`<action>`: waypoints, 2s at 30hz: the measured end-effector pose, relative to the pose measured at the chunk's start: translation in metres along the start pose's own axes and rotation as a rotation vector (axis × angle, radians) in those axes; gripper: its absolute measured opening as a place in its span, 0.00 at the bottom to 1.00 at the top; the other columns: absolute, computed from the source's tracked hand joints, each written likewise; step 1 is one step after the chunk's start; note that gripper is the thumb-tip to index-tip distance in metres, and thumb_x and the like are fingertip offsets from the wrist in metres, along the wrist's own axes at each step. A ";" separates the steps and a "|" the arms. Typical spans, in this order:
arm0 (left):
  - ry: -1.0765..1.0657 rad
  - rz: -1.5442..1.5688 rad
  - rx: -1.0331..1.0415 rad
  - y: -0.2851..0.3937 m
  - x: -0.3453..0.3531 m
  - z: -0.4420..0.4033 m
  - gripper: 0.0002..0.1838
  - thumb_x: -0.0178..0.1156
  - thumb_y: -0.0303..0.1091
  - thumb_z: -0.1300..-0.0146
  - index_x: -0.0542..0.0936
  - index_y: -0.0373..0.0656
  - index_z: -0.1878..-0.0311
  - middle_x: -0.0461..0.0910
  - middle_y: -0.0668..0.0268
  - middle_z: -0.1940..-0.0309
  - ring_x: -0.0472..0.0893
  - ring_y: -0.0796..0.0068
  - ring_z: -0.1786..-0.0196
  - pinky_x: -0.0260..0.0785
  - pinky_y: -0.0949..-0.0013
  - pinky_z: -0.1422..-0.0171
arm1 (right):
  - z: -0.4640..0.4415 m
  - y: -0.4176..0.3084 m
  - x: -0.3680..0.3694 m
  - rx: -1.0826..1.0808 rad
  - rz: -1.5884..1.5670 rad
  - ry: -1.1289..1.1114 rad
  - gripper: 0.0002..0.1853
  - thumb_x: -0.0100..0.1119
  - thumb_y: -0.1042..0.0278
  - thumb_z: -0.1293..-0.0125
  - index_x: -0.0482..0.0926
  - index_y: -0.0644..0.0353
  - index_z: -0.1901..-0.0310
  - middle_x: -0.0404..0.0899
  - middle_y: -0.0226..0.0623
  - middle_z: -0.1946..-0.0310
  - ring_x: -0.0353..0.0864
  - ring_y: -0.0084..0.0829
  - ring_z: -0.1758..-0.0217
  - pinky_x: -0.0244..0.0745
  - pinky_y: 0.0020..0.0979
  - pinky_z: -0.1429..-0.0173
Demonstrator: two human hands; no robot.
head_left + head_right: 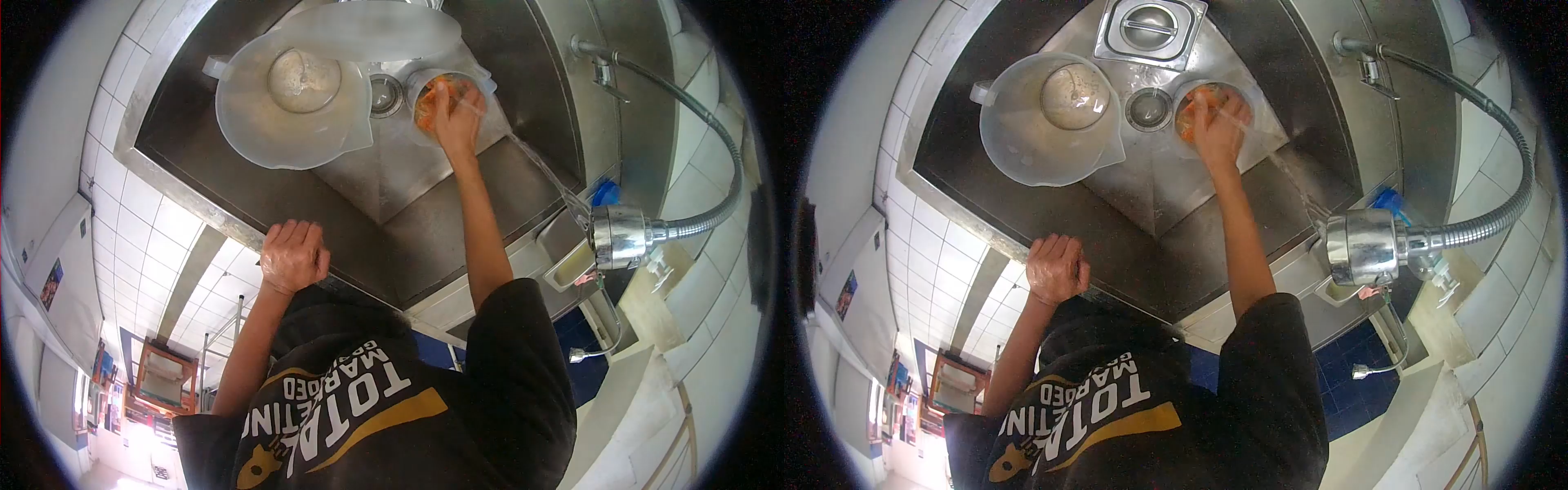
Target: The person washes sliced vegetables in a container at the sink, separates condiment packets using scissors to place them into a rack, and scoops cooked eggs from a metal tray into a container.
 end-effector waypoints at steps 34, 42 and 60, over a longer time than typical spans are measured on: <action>0.048 -0.072 0.018 0.003 0.000 -0.002 0.07 0.62 0.33 0.53 0.76 0.45 0.70 0.73 0.66 0.76 0.76 0.65 0.70 0.64 0.62 0.62 | -0.007 -0.006 -0.015 -0.007 0.436 -0.301 0.37 0.80 0.58 0.55 0.73 0.53 0.42 0.71 0.52 0.45 0.73 0.54 0.38 0.78 0.49 0.39; 0.018 -0.037 0.002 0.004 0.000 -0.002 0.06 0.62 0.32 0.52 0.77 0.43 0.71 0.74 0.62 0.77 0.76 0.61 0.71 0.62 0.58 0.65 | 0.016 -0.015 -0.040 -0.037 -0.028 -0.258 0.44 0.78 0.58 0.47 0.65 0.62 0.31 0.70 0.58 0.41 0.70 0.59 0.38 0.72 0.53 0.35; -0.019 -0.101 0.005 0.005 0.002 -0.003 0.06 0.61 0.33 0.53 0.75 0.46 0.71 0.73 0.65 0.76 0.76 0.63 0.69 0.63 0.60 0.63 | 0.000 0.026 0.047 -0.106 0.470 -0.198 0.38 0.62 0.45 0.37 0.67 0.64 0.33 0.62 0.59 0.35 0.61 0.59 0.31 0.53 0.61 0.29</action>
Point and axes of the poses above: each hand's wrist, its own z-axis away from the middle knuckle, its own x-axis out of the palm, y = z × x, the point moved 2 cm from there along -z, towards the middle knuckle
